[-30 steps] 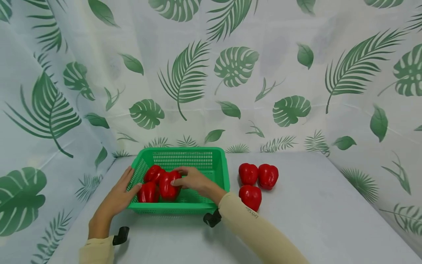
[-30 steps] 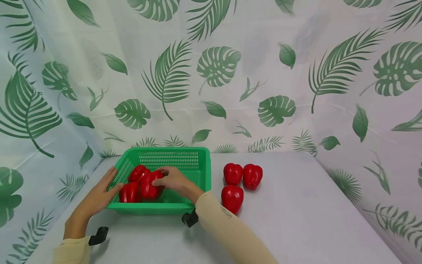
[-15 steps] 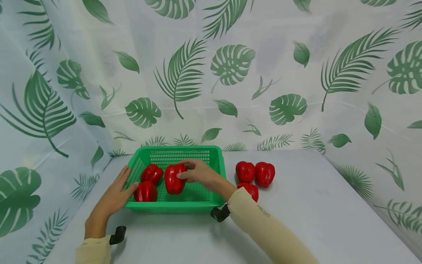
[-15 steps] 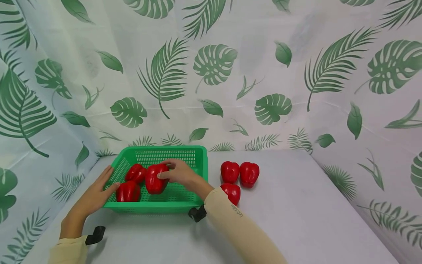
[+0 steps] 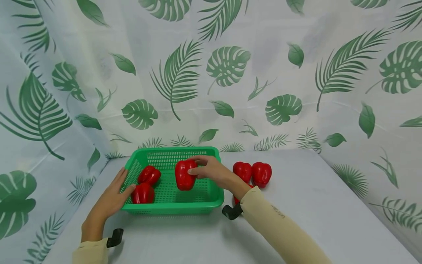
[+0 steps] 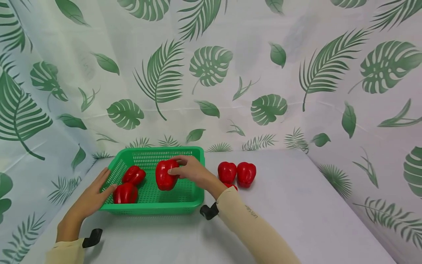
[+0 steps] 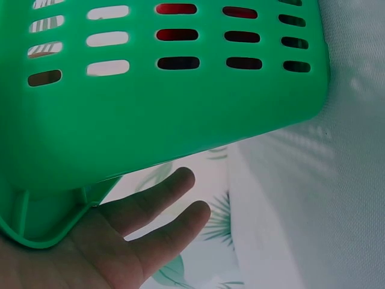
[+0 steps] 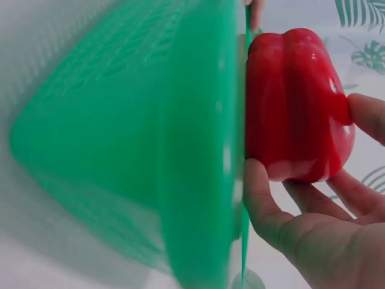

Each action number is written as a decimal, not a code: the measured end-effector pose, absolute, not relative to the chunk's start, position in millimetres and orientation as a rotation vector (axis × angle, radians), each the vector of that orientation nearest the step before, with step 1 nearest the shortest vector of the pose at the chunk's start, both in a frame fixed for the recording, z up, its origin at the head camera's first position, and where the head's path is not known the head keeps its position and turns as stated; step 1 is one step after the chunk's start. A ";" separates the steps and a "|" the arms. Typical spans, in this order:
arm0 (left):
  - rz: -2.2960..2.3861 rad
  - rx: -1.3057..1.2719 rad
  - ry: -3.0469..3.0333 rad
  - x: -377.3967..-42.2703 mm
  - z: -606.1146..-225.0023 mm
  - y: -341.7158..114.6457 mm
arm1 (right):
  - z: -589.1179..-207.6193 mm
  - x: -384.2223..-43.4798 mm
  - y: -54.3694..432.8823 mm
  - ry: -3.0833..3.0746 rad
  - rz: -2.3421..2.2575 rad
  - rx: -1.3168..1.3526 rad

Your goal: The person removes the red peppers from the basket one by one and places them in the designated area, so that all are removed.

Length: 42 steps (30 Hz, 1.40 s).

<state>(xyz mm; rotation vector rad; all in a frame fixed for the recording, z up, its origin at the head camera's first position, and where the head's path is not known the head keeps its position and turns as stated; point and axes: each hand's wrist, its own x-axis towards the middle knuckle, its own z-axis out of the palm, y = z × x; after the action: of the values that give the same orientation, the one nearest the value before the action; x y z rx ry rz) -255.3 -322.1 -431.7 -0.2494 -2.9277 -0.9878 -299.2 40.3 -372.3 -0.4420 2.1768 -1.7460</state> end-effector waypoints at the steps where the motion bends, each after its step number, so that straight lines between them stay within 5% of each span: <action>1: -0.987 -0.255 -2.926 -255.5 -431.7 -322.1 | -371.9 -298.9 43.3 2.183 -1.741 -0.438; 42: -0.974 -0.262 -2.944 -255.5 -431.1 -322.2 | -365.6 -283.3 141.6 2.211 -1.842 -0.312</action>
<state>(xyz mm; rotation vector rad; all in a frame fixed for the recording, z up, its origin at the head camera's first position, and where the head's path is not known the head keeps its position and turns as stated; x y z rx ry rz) -255.5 -322.2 -431.1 -0.2617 -2.9439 -0.9743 -283.3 141.6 -365.6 -0.3118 2.2110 -1.8419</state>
